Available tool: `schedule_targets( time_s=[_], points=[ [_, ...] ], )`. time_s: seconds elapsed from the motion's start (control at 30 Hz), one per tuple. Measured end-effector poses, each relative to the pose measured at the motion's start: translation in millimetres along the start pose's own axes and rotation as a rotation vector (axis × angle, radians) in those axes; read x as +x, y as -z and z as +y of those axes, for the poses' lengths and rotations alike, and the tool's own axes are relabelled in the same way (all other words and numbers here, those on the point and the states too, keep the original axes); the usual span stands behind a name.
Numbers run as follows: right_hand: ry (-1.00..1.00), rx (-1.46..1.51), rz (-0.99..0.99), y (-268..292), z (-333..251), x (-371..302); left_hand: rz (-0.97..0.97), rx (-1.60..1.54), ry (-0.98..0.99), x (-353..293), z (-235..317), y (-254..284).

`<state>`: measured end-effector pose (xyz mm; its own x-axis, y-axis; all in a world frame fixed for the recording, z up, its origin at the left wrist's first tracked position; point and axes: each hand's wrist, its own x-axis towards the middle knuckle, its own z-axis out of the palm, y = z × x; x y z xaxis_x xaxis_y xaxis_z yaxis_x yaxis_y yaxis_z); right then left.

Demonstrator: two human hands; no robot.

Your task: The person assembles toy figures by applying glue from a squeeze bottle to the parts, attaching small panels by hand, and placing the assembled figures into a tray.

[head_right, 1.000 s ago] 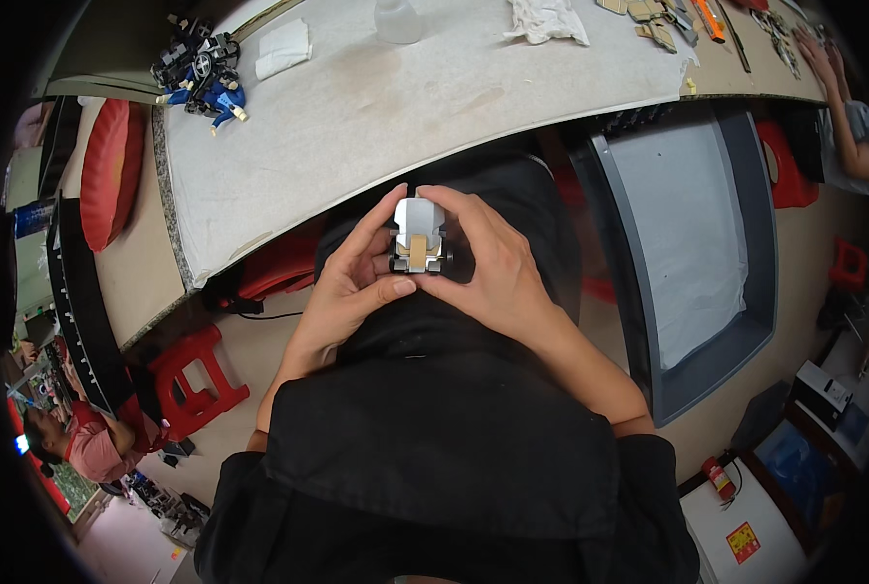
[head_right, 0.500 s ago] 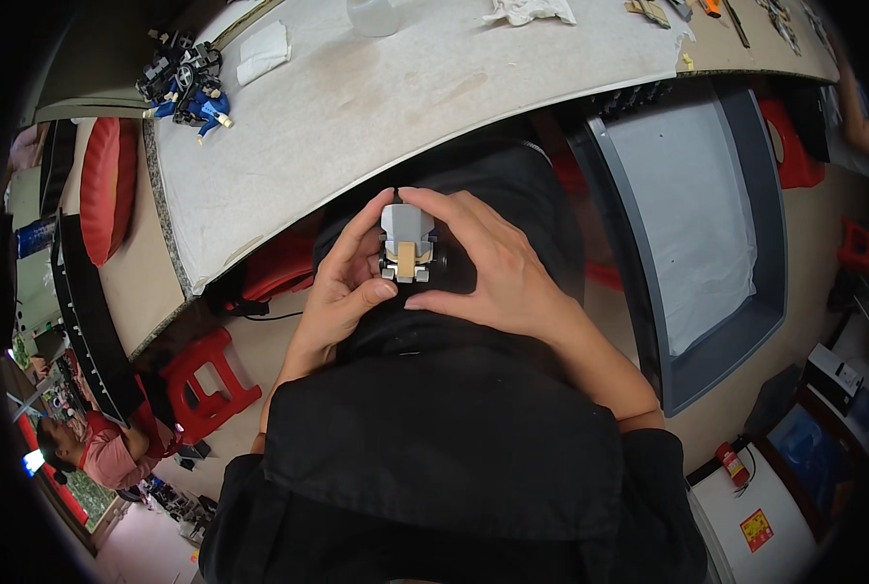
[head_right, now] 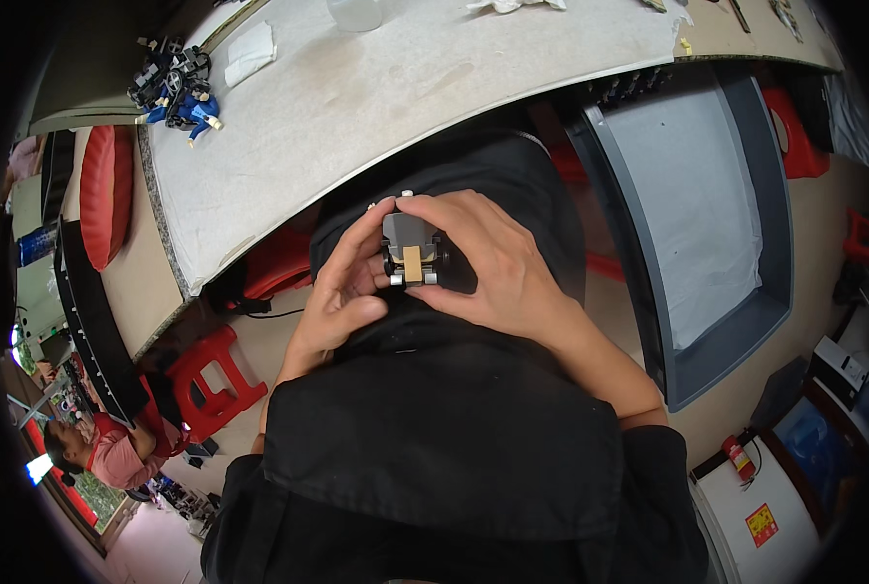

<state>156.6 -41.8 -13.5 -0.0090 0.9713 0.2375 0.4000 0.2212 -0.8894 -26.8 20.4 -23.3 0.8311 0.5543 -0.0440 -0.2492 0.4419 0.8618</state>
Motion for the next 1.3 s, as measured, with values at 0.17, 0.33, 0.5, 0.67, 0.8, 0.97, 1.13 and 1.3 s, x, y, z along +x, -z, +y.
schedule_targets(
  time_s=[0.17, 0.33, 0.5, 0.67, 0.8, 0.97, 1.13, 1.3],
  points=[
    [0.064, -0.237, 0.031, -18, 3, -10, 0.322, 0.058, 0.175, 2, -13, -16],
    [0.057, -0.283, 0.063, -27, 13, -15, 0.293, -0.169, 0.355, 7, -18, -15],
    [0.056, -0.280, 0.101, -33, 22, -20, 0.252, -0.276, 0.398, 10, -23, -13],
    [0.036, -0.209, 0.173, -38, 22, -15, 0.204, -0.466, 0.377, 14, -24, -10],
    [0.000, -0.174, 0.199, -39, 25, -20, 0.179, -0.442, 0.356, 16, -29, -10],
    [0.052, -0.165, 0.195, -36, 28, -26, 0.178, -0.406, 0.357, 17, -23, -16],
    [0.031, -0.076, 0.247, -40, 28, -27, 0.159, -0.248, 0.351, 15, -20, -17],
    [-0.061, 0.162, 0.614, 9, 39, -33, 0.104, 0.027, 0.247, 41, -6, -38]
  ],
)
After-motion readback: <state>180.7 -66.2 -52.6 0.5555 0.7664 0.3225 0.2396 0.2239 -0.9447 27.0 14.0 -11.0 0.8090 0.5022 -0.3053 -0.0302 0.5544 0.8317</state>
